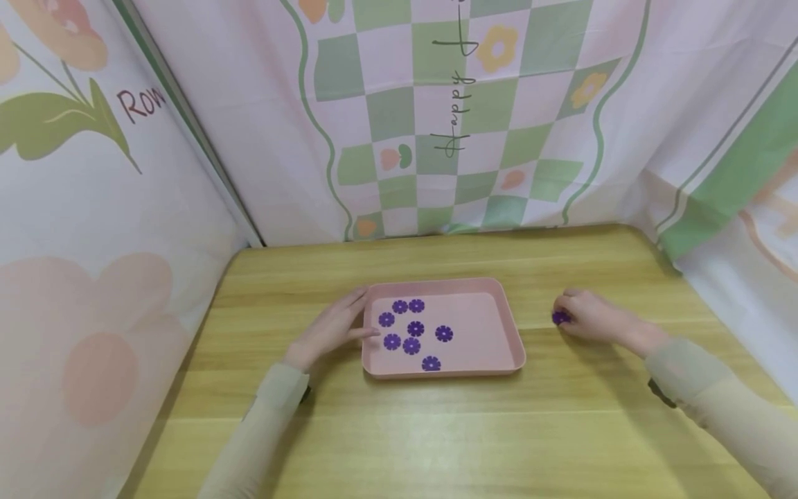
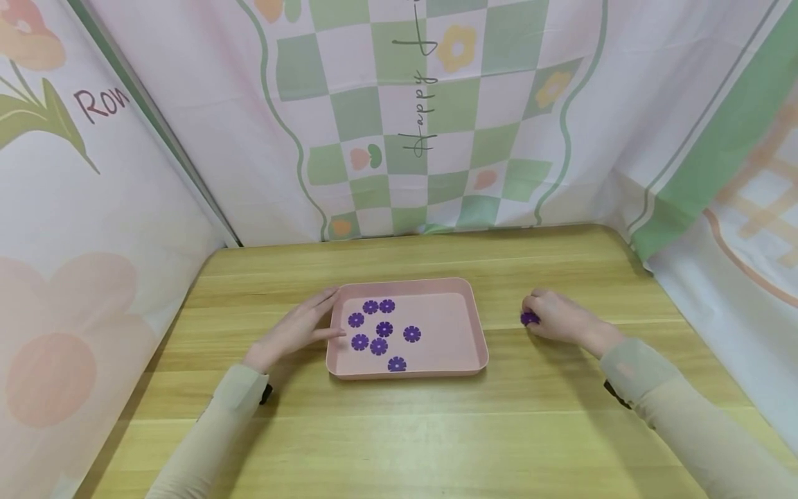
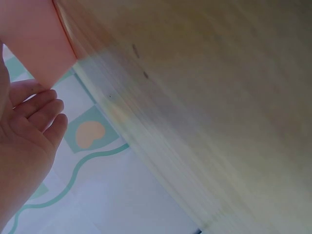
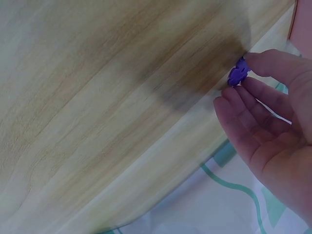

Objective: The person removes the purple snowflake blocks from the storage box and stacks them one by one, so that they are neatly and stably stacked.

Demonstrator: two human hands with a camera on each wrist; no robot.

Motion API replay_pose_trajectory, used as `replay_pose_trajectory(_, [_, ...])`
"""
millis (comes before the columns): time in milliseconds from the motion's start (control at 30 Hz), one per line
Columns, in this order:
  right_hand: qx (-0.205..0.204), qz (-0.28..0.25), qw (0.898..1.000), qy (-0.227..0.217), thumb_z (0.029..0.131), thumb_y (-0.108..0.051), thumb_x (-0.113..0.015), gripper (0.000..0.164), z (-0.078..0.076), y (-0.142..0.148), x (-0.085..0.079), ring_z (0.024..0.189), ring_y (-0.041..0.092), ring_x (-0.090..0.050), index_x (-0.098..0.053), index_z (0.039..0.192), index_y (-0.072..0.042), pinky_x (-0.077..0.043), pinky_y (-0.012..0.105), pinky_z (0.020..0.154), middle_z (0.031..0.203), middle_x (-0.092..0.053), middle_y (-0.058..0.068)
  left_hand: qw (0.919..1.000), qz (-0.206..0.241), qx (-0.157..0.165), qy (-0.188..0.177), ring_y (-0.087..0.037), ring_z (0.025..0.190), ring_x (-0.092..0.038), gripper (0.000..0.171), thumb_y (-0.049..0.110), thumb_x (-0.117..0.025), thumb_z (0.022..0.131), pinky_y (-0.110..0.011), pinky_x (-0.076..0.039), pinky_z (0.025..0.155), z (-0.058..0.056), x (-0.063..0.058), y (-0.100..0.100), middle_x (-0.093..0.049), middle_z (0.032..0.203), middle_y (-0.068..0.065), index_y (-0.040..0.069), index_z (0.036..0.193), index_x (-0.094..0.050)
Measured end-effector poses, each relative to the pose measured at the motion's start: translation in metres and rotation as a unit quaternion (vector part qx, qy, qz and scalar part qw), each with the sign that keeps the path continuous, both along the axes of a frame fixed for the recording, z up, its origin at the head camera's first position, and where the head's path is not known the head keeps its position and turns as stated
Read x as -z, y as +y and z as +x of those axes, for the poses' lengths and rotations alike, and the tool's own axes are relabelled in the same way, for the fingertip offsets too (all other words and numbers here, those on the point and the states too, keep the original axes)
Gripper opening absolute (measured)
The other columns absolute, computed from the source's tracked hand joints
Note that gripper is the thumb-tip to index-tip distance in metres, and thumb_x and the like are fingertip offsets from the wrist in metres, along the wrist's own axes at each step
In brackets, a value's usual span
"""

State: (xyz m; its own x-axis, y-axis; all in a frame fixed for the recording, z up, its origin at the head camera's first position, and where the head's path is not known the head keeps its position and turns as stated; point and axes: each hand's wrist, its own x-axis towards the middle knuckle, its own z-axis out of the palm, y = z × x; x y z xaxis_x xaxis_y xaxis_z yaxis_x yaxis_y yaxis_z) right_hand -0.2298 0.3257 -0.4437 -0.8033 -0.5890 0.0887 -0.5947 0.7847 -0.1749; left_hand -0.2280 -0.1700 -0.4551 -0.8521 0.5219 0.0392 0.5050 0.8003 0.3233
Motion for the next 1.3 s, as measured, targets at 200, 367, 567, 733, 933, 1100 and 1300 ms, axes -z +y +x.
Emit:
replay_pose_trajectory(200, [-0.009, -0.009, 1.000, 0.010, 0.074, -0.001, -0.080, 0.019, 0.001, -0.001, -0.001, 0.071, 0.018, -0.064, -0.069, 0.090, 0.001, -0.061, 0.031, 0.063, 0.083, -0.066, 0.008, 1.0000, 0.003, 0.000, -0.002, -0.034, 0.150, -0.032, 0.093, 0.054, -0.066, 0.088, -0.049, -0.028, 0.125, 0.000, 0.000, -0.001, -0.029, 0.162, -0.020, 0.001, 0.154, -0.028])
replay_pose_trajectory(367, [-0.022, -0.015, 0.999, 0.023, 0.076, -0.001, -0.079, 0.018, -0.001, -0.007, -0.007, 0.072, 0.020, -0.066, -0.069, 0.090, 0.001, -0.061, 0.032, 0.063, 0.084, -0.067, 0.009, 1.0000, 0.006, -0.001, -0.003, -0.034, 0.150, -0.032, 0.092, 0.055, -0.066, 0.088, -0.048, -0.027, 0.125, 0.001, -0.001, 0.000, -0.029, 0.162, -0.020, 0.001, 0.154, -0.029])
replay_pose_trajectory(567, [-0.032, -0.028, 0.999, 0.021, 0.078, 0.001, -0.076, 0.020, -0.002, -0.023, -0.022, 0.076, 0.026, -0.069, -0.068, 0.096, 0.005, -0.062, 0.034, 0.065, 0.092, -0.069, 0.016, 1.0000, 0.005, -0.003, -0.004, -0.034, 0.150, -0.032, 0.093, 0.055, -0.066, 0.088, -0.048, -0.027, 0.125, 0.000, -0.001, 0.000, -0.029, 0.162, -0.020, 0.002, 0.154, -0.029])
replay_pose_trajectory(733, [-0.048, -0.025, 0.998, 0.044, 0.079, 0.000, -0.078, 0.022, -0.003, -0.041, -0.034, 0.080, 0.028, -0.069, -0.068, 0.098, 0.003, -0.062, 0.036, 0.067, 0.094, -0.070, 0.014, 1.0000, 0.004, -0.004, -0.007, -0.034, 0.150, -0.032, 0.092, 0.054, -0.067, 0.088, -0.048, -0.026, 0.125, 0.000, 0.000, -0.001, -0.028, 0.162, -0.019, 0.002, 0.154, -0.029])
replay_pose_trajectory(933, [-0.063, -0.033, 0.996, 0.048, 0.080, -0.002, -0.078, 0.022, -0.005, -0.061, -0.044, 0.079, 0.026, -0.070, -0.068, 0.100, 0.001, -0.062, 0.033, 0.066, 0.095, -0.070, 0.013, 1.0000, 0.007, 0.000, -0.001, -0.034, 0.149, -0.032, 0.092, 0.052, -0.068, 0.087, -0.049, -0.028, 0.125, -0.002, 0.000, -0.001, -0.029, 0.162, -0.020, 0.002, 0.154, -0.030])
replay_pose_trajectory(1100, [-0.093, -0.052, 0.993, 0.040, 0.080, 0.002, -0.076, 0.020, -0.009, -0.075, -0.044, 0.079, 0.027, -0.070, -0.069, 0.099, 0.003, -0.063, 0.033, 0.068, 0.094, -0.070, 0.013, 1.0000, 0.002, 0.000, 0.002, -0.034, 0.149, -0.033, 0.092, 0.053, -0.067, 0.088, -0.049, -0.028, 0.125, -0.003, 0.000, -0.001, -0.029, 0.162, -0.020, 0.001, 0.154, -0.029])
replay_pose_trajectory(1300, [-0.112, -0.067, 0.991, 0.013, 0.080, 0.004, -0.073, 0.020, -0.012, -0.095, -0.042, 0.081, 0.029, -0.070, -0.068, 0.099, 0.004, -0.064, 0.035, 0.071, 0.093, -0.070, 0.016, 0.9999, -0.009, 0.003, 0.013, -0.034, 0.149, -0.033, 0.093, 0.055, -0.066, 0.088, -0.049, -0.028, 0.125, -0.002, 0.000, 0.000, -0.030, 0.161, -0.020, 0.001, 0.154, -0.029])
